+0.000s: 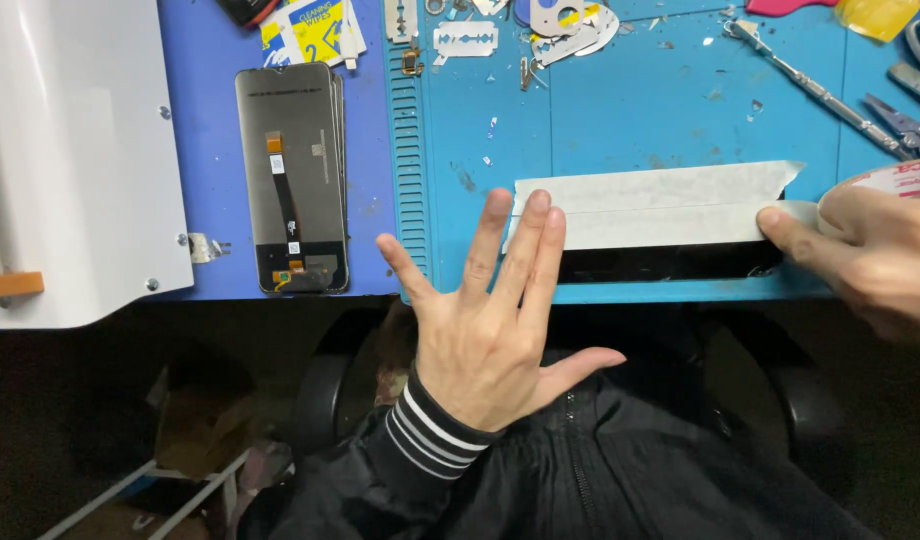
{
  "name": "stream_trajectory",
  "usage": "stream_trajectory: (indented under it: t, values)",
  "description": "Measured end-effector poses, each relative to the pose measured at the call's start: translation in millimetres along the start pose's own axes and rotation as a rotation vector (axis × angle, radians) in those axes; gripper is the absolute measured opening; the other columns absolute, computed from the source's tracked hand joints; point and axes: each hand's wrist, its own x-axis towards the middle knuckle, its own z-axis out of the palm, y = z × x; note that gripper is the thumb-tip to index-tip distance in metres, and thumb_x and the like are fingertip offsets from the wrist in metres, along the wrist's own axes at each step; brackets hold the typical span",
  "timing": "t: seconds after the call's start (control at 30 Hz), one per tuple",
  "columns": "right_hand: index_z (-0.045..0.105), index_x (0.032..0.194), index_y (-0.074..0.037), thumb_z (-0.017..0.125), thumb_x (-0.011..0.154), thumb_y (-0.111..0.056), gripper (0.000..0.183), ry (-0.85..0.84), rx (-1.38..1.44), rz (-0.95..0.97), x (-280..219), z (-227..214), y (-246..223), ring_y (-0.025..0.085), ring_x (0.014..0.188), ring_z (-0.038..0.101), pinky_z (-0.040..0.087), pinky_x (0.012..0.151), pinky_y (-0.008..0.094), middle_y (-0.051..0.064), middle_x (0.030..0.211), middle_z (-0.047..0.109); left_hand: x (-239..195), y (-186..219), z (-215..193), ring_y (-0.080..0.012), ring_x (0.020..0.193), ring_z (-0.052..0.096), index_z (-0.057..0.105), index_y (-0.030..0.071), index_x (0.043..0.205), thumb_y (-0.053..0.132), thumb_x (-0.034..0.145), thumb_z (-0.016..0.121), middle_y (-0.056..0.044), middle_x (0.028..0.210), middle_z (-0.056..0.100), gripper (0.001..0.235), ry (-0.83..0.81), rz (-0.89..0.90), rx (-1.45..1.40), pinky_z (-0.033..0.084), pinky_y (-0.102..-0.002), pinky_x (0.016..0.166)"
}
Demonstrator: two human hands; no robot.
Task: The person applies several strips of white adhesive tape across the screen of a black smartphone lying on a blue workbench. They then use scissors to trim the tape edges and remove small pieces of excess tape.
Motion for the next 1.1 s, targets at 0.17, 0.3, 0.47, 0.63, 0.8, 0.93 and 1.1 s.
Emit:
stream_trajectory:
  t: [0.17, 0.3, 0.47, 0.63, 0.8, 0.93, 1.1]
  values:
    - [0.034, 0.167, -0.014, 0.052, 0.083, -0.030, 0.088, 0.040, -0.334, -0.204, 2.0, -2.1, 1.1, 0.017, 0.083, 0.059, 0.041, 0.055, 0.047, -0.004, 0.083, 0.043, 34.6, 41.6, 8.9, -0.0288, 0.159, 0.022, 0.043, -0.003, 0.160, 0.093, 0.081, 0.048, -0.018, 0.169, 0.030, 0.125, 0.007, 0.200, -0.173, 0.004, -0.085, 0.113]
    - [0.036, 0.166, -0.008, 0.054, 0.087, -0.034, 0.085, -0.070, -0.463, -0.262, 6.6, -27.7, 0.6, 0.014, 0.084, 0.053, 0.033, 0.043, 0.037, -0.012, 0.078, 0.049, 44.4, 67.2, 13.6, -0.0209, 0.161, 0.016, 0.055, 0.005, 0.161, 0.109, 0.079, 0.045, -0.018, 0.170, 0.028, 0.133, 0.098, 0.229, 0.032, 0.004, -0.079, 0.120]
    - [0.029, 0.164, -0.031, 0.053, 0.081, -0.041, 0.087, -0.112, -0.322, -0.134, 13.1, -58.9, -0.2, 0.018, 0.054, 0.061, 0.046, 0.046, 0.039, -0.011, 0.081, 0.051, 10.8, 13.0, -0.5, -0.0348, 0.157, 0.025, 0.047, 0.003, 0.161, 0.092, 0.091, 0.046, -0.010, 0.169, 0.030, 0.113, 0.021, 0.147, -0.122, -0.001, -0.086, 0.106]
    - [0.031, 0.166, -0.027, 0.051, 0.082, -0.034, 0.086, -0.054, -0.299, -0.166, 10.0, -48.6, -0.5, 0.016, 0.059, 0.062, 0.044, 0.047, 0.039, -0.010, 0.084, 0.051, 0.9, 2.5, -11.1, -0.0377, 0.151, 0.032, 0.057, 0.000, 0.149, 0.091, 0.085, 0.053, -0.011, 0.160, 0.045, 0.111, 0.064, 0.064, -0.096, 0.004, -0.092, 0.098]
    - [0.037, 0.162, -0.036, 0.056, 0.073, -0.054, 0.093, 0.011, -0.334, -0.096, 12.9, -67.3, -5.3, 0.020, 0.045, 0.067, 0.044, 0.047, 0.042, -0.014, 0.090, 0.060, 36.5, 46.9, 6.9, -0.0360, 0.156, 0.026, 0.058, -0.007, 0.149, 0.085, 0.085, 0.053, -0.020, 0.164, 0.036, 0.112, 0.075, 0.212, -0.248, 0.004, -0.090, 0.107]
    - [0.056, 0.140, -0.037, 0.057, 0.077, -0.054, 0.066, 0.127, -0.220, -0.093, 17.7, -88.2, -5.1, 0.023, 0.041, 0.068, 0.042, 0.039, 0.040, -0.017, 0.079, 0.062, 51.4, 66.8, 16.3, -0.0258, 0.155, 0.034, 0.059, -0.002, 0.150, 0.071, 0.079, 0.086, -0.015, 0.161, 0.049, 0.105, 0.156, 0.257, -0.232, 0.011, -0.086, 0.112]
    - [0.051, 0.146, -0.035, 0.053, 0.078, -0.049, 0.070, 0.078, -0.195, -0.098, 18.8, -95.3, -6.2, 0.024, 0.042, 0.072, 0.039, 0.037, 0.040, -0.015, 0.088, 0.066, 21.7, 21.8, -4.5, -0.0339, 0.153, 0.037, 0.057, 0.002, 0.151, 0.073, 0.092, 0.070, -0.009, 0.161, 0.048, 0.093, 0.092, 0.218, -0.198, 0.003, -0.087, 0.105]
